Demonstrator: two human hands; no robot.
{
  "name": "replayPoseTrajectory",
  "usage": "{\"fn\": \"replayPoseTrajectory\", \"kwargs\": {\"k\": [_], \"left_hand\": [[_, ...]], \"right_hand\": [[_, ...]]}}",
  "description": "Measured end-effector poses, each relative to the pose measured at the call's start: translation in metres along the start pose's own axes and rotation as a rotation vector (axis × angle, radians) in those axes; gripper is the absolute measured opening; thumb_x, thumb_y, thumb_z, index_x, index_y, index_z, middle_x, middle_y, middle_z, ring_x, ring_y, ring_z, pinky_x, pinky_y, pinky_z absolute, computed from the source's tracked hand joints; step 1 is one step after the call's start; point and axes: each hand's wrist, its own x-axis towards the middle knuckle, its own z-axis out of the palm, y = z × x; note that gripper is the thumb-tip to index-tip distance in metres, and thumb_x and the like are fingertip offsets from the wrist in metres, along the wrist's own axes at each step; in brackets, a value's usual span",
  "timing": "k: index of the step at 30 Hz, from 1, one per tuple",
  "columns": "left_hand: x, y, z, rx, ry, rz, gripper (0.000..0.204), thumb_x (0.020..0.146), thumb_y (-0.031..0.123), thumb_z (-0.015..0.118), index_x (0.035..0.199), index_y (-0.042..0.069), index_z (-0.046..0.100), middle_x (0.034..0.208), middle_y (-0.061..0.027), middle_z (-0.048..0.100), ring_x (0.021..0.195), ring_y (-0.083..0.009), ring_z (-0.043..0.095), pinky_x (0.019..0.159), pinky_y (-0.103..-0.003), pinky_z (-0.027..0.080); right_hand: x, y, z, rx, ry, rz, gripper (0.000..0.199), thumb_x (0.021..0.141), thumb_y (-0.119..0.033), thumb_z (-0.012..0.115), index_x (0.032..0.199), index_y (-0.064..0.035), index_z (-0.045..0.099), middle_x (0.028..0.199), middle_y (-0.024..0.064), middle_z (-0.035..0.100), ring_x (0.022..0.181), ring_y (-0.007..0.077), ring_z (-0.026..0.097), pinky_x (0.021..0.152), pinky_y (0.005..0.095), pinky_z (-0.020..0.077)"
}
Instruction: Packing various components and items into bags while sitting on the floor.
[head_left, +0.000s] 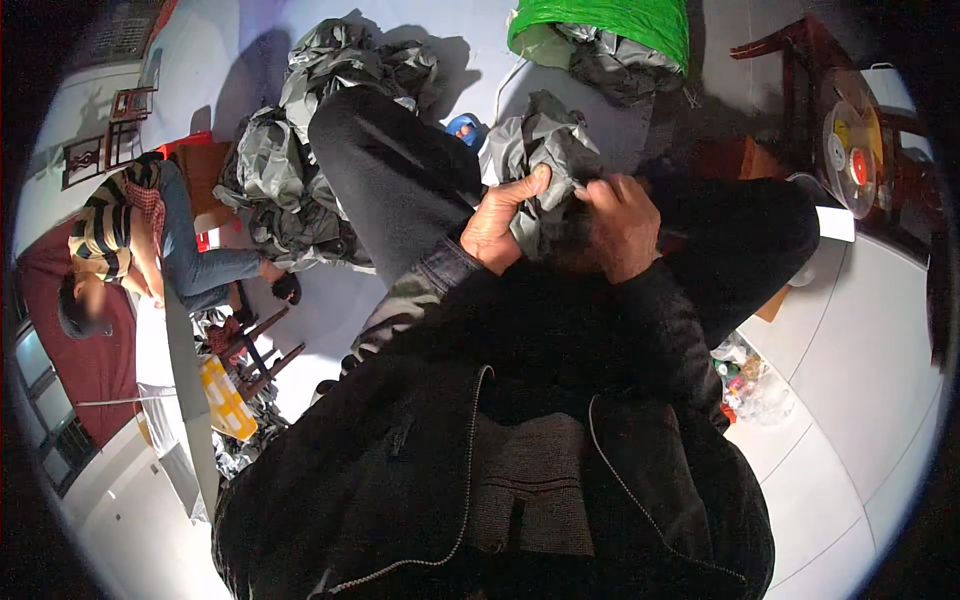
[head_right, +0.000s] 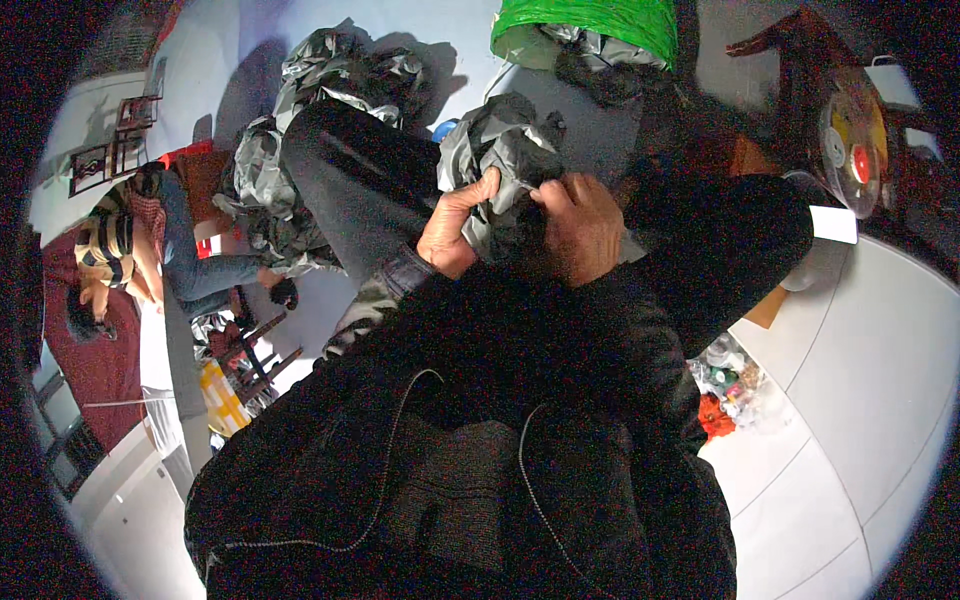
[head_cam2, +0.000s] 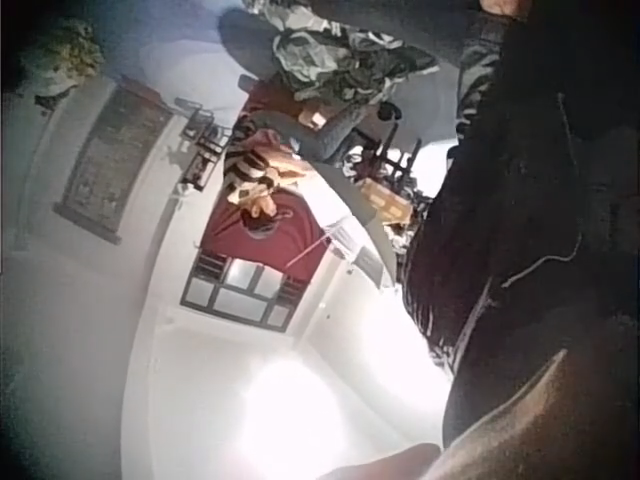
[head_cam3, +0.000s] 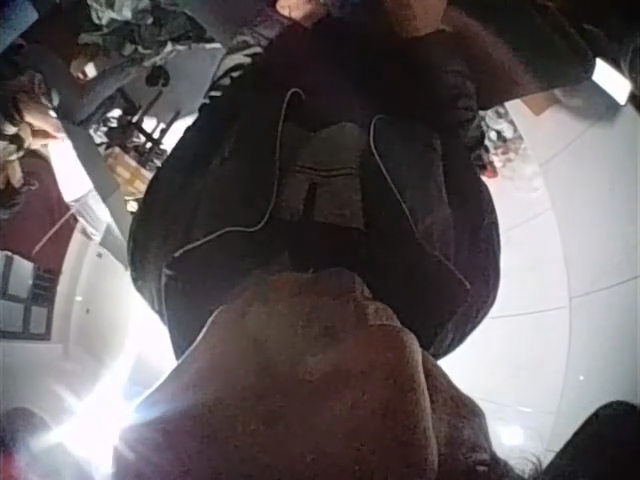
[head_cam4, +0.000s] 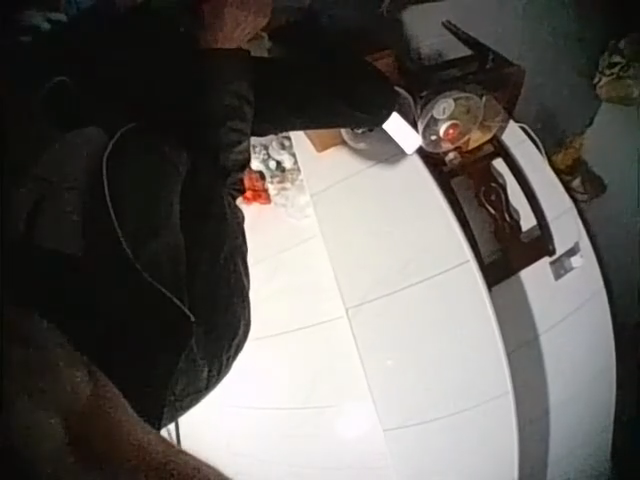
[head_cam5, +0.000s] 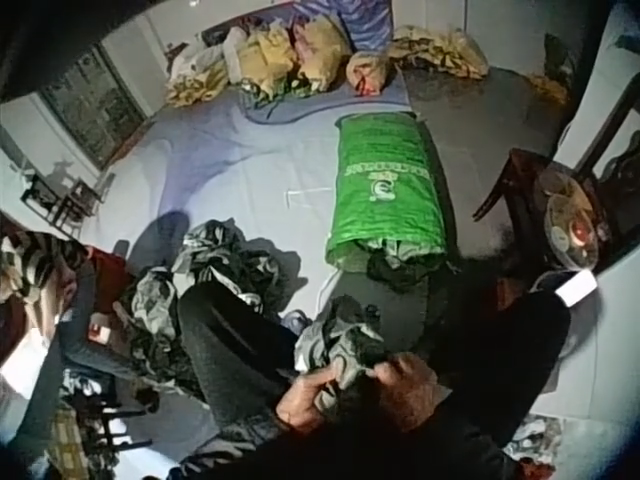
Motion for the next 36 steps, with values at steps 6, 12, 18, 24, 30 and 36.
{"fn": "replayPoseTrajectory", "kwargs": {"k": [6,12,18,24,30,36], "left_hand": [[0.0,0.0,0.005,-0.017,0.057,-0.026,0.036,0.087,0.011,0.07,0.121,0.002,0.06,0.112,-0.0124,0.067,0.102,-0.0266,0.065,0.094,-0.042,0.051],[0.005,-0.003,0.001,-0.019,0.069,-0.008,0.036,0.087,0.011,0.069,0.121,0.003,0.06,0.112,-0.0123,0.068,0.101,-0.0269,0.066,0.093,-0.042,0.052],[0.006,0.003,0.007,-0.008,0.059,-0.043,0.036,0.087,0.011,0.07,0.12,0.003,0.06,0.111,-0.0112,0.068,0.099,-0.0264,0.066,0.091,-0.042,0.052],[0.013,0.002,0.003,0.074,0.051,-0.015,0.038,0.087,0.014,0.071,0.122,0.003,0.06,0.112,-0.0089,0.067,0.103,-0.0231,0.064,0.093,-0.04,0.051],[0.011,-0.004,0.011,0.156,0.046,-0.035,0.04,0.088,0.015,0.07,0.124,0.003,0.059,0.115,-0.0082,0.066,0.107,-0.0222,0.062,0.095,-0.039,0.049],[0.008,-0.003,0.015,0.141,0.049,0.021,0.041,0.088,0.014,0.07,0.125,0.0,0.057,0.115,-0.01,0.066,0.107,-0.0232,0.063,0.097,-0.039,0.049]], "right_hand": [[-0.002,0.011,0.0,-0.094,0.013,-0.053,0.014,0.077,-0.008,0.068,0.086,-0.0098,0.056,0.077,0.0091,0.052,0.076,0.0313,0.057,0.061,0.0412,0.0453],[0.001,0.012,-0.006,-0.086,0.011,-0.091,0.015,0.077,-0.008,0.067,0.087,-0.0093,0.057,0.079,0.0089,0.054,0.076,0.0318,0.057,0.062,0.0409,0.0457],[0.003,0.017,-0.007,0.003,-0.051,-0.034,0.014,0.081,-0.008,0.066,0.094,-0.0065,0.06,0.089,0.0112,0.06,0.083,0.035,0.059,0.067,0.0401,0.0482],[0.007,0.01,0.001,0.357,0.043,0.344,0.016,0.09,-0.012,0.063,0.1,-0.0006,0.061,0.092,0.0088,0.065,0.084,0.0264,0.062,0.072,0.0363,0.0492],[0.008,0.038,0.024,0.506,-0.095,0.494,0.025,0.094,-0.021,0.059,0.103,0.0016,0.061,0.087,0.0158,0.068,0.078,0.0281,0.065,0.074,0.0379,0.0492],[0.015,0.02,0.028,0.668,0.141,0.677,0.022,0.095,-0.02,0.058,0.093,0.0019,0.057,0.078,0.0077,0.059,0.073,0.0171,0.052,0.069,0.0317,0.0447]]}}
